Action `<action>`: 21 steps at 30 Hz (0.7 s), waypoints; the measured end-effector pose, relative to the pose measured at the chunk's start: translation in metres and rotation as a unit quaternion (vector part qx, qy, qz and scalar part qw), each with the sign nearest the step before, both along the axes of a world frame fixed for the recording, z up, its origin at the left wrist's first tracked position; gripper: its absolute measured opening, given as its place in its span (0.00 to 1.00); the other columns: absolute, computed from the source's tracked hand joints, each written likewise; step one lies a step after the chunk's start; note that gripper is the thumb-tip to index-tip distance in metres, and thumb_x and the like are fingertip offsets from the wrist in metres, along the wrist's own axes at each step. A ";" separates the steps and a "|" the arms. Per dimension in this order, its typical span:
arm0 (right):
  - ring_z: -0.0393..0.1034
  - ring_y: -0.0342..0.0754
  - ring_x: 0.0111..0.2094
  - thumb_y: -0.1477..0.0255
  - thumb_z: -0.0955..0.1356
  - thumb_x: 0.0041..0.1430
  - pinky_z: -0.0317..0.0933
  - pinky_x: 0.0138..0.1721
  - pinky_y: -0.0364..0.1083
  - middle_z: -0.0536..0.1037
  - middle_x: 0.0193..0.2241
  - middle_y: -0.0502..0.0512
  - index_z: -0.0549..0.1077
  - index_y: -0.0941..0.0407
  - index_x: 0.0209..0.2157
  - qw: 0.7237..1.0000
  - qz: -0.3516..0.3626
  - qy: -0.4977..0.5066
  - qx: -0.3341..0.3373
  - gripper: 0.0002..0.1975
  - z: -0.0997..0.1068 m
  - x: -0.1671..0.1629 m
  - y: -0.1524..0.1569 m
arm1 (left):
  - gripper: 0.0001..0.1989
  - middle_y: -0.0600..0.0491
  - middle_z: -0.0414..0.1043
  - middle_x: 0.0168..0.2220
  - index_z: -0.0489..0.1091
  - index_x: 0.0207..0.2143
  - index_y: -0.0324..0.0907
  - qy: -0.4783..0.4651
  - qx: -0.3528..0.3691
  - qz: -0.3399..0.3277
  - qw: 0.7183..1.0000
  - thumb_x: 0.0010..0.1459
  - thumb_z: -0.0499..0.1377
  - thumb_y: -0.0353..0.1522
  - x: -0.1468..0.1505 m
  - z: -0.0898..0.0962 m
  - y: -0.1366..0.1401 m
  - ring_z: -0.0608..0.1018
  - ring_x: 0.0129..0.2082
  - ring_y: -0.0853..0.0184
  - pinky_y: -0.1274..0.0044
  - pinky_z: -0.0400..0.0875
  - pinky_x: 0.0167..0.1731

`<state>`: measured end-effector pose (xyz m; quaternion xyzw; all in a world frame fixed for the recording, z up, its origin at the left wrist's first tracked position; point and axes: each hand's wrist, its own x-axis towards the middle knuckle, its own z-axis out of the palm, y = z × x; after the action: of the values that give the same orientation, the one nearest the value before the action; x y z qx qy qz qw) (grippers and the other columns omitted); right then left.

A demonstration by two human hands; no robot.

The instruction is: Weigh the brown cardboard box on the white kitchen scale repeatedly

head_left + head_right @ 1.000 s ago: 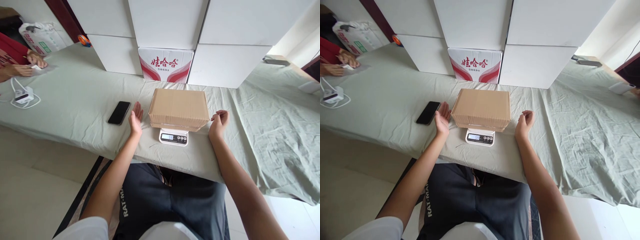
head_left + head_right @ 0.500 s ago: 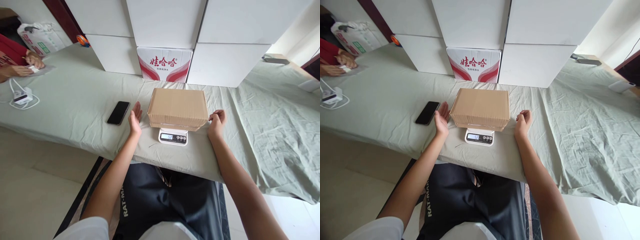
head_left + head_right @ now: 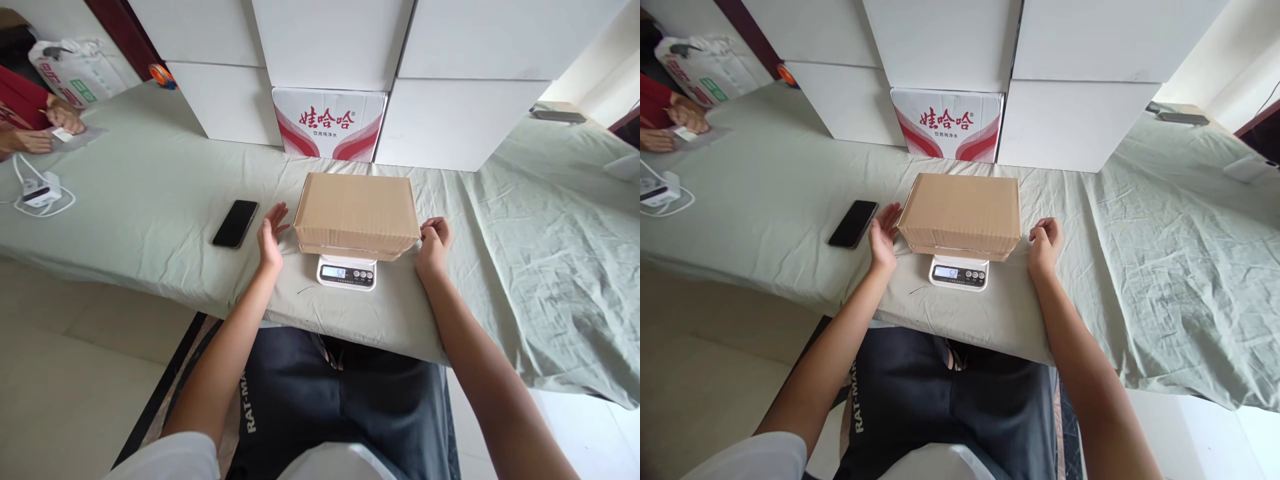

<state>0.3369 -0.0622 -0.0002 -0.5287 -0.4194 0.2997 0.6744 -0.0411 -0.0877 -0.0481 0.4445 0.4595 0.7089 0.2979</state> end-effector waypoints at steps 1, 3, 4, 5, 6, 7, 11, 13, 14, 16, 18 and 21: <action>0.57 0.45 0.29 0.69 0.69 0.46 0.51 0.32 0.48 0.65 0.26 0.46 0.68 0.50 0.27 1.000 0.002 -0.001 0.000 0.06 0.000 -0.001 0.000 | 0.41 0.37 0.77 0.71 0.78 0.64 0.48 0.006 0.002 0.004 1.000 0.71 0.48 0.66 0.000 0.000 0.000 0.83 0.68 0.52 0.69 0.82 0.49; 0.57 0.45 0.28 0.67 0.69 0.47 0.52 0.31 0.48 0.64 0.25 0.45 0.68 0.50 0.27 1.000 0.006 0.000 -0.001 0.06 0.001 -0.001 -0.001 | 0.40 0.37 0.78 0.70 0.78 0.63 0.48 0.024 0.003 0.010 1.000 0.72 0.46 0.65 -0.001 -0.001 0.001 0.84 0.66 0.53 0.70 0.81 0.46; 0.57 0.44 0.28 0.67 0.70 0.47 0.52 0.31 0.47 0.64 0.24 0.45 0.68 0.50 0.27 1.000 0.008 0.000 -0.001 0.06 0.001 -0.001 -0.001 | 0.41 0.37 0.79 0.69 0.78 0.63 0.48 0.033 0.003 0.012 0.999 0.73 0.45 0.65 -0.001 -0.001 0.001 0.85 0.65 0.54 0.70 0.81 0.45; 0.56 0.44 0.28 0.66 0.70 0.47 0.52 0.31 0.47 0.64 0.24 0.45 0.68 0.50 0.26 1.000 0.011 -0.001 -0.002 0.06 0.001 -0.001 -0.001 | 0.41 0.37 0.80 0.68 0.78 0.63 0.48 0.040 0.002 0.012 0.999 0.73 0.45 0.65 -0.002 -0.002 0.002 0.85 0.64 0.54 0.70 0.81 0.45; 0.56 0.44 0.27 0.66 0.70 0.47 0.52 0.31 0.47 0.64 0.24 0.45 0.68 0.50 0.26 1.000 0.014 -0.001 -0.003 0.06 0.002 -0.002 -0.002 | 0.41 0.38 0.80 0.67 0.78 0.63 0.48 0.045 0.002 0.012 0.999 0.73 0.44 0.66 -0.002 -0.002 0.002 0.85 0.64 0.54 0.70 0.81 0.45; 0.56 0.44 0.27 0.66 0.70 0.47 0.52 0.30 0.47 0.64 0.23 0.45 0.68 0.50 0.26 1.000 0.017 -0.002 -0.003 0.07 0.002 -0.002 -0.002 | 0.42 0.38 0.81 0.67 0.78 0.63 0.48 0.047 0.003 0.012 0.999 0.72 0.45 0.66 -0.002 -0.003 0.002 0.86 0.63 0.54 0.70 0.81 0.45; 0.56 0.43 0.27 0.66 0.70 0.47 0.52 0.31 0.47 0.63 0.24 0.45 0.67 0.51 0.26 1.000 0.027 -0.006 -0.002 0.07 0.003 -0.003 -0.003 | 0.42 0.37 0.81 0.67 0.78 0.63 0.47 0.048 0.003 0.009 0.999 0.72 0.44 0.66 -0.001 -0.003 0.002 0.85 0.64 0.53 0.69 0.82 0.45; 0.56 0.43 0.27 0.66 0.70 0.47 0.53 0.31 0.47 0.63 0.25 0.45 0.67 0.51 0.27 0.999 0.032 -0.008 -0.001 0.07 0.003 -0.004 -0.004 | 0.42 0.37 0.81 0.67 0.78 0.63 0.47 0.048 0.004 0.006 0.999 0.73 0.44 0.66 0.000 -0.003 0.002 0.85 0.65 0.52 0.69 0.81 0.45; 0.56 0.43 0.27 0.66 0.70 0.47 0.53 0.31 0.48 0.62 0.25 0.45 0.67 0.51 0.28 0.999 0.036 -0.008 0.000 0.08 0.002 -0.004 -0.004 | 0.41 0.38 0.81 0.67 0.78 0.62 0.47 0.049 0.004 0.005 0.999 0.73 0.44 0.65 0.000 -0.002 0.002 0.85 0.65 0.52 0.69 0.81 0.45; 0.56 0.43 0.27 0.67 0.69 0.47 0.53 0.32 0.48 0.62 0.25 0.45 0.66 0.51 0.28 0.999 0.045 -0.007 0.002 0.08 0.002 -0.004 -0.004 | 0.40 0.38 0.81 0.67 0.79 0.62 0.47 0.051 0.004 0.004 0.999 0.73 0.45 0.65 0.002 -0.001 0.001 0.85 0.64 0.52 0.69 0.81 0.45; 0.56 0.43 0.27 0.68 0.69 0.47 0.53 0.32 0.47 0.62 0.25 0.45 0.66 0.51 0.28 0.998 0.055 -0.007 0.001 0.07 0.001 -0.004 -0.005 | 0.39 0.38 0.82 0.66 0.79 0.61 0.47 0.047 0.000 0.004 0.999 0.73 0.46 0.64 0.003 0.000 0.000 0.85 0.64 0.53 0.69 0.80 0.45; 0.56 0.43 0.27 0.69 0.69 0.46 0.53 0.33 0.47 0.63 0.24 0.44 0.68 0.51 0.27 0.997 0.072 -0.009 -0.001 0.05 0.002 -0.005 -0.007 | 0.37 0.39 0.84 0.63 0.81 0.58 0.47 0.028 -0.006 0.009 1.000 0.73 0.48 0.63 0.005 0.002 -0.001 0.86 0.61 0.54 0.69 0.80 0.44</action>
<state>0.3322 -0.0696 0.0015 -0.5004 -0.4622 0.3433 0.6466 -0.0356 -0.0886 -0.0460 0.4580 0.4755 0.6965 0.2810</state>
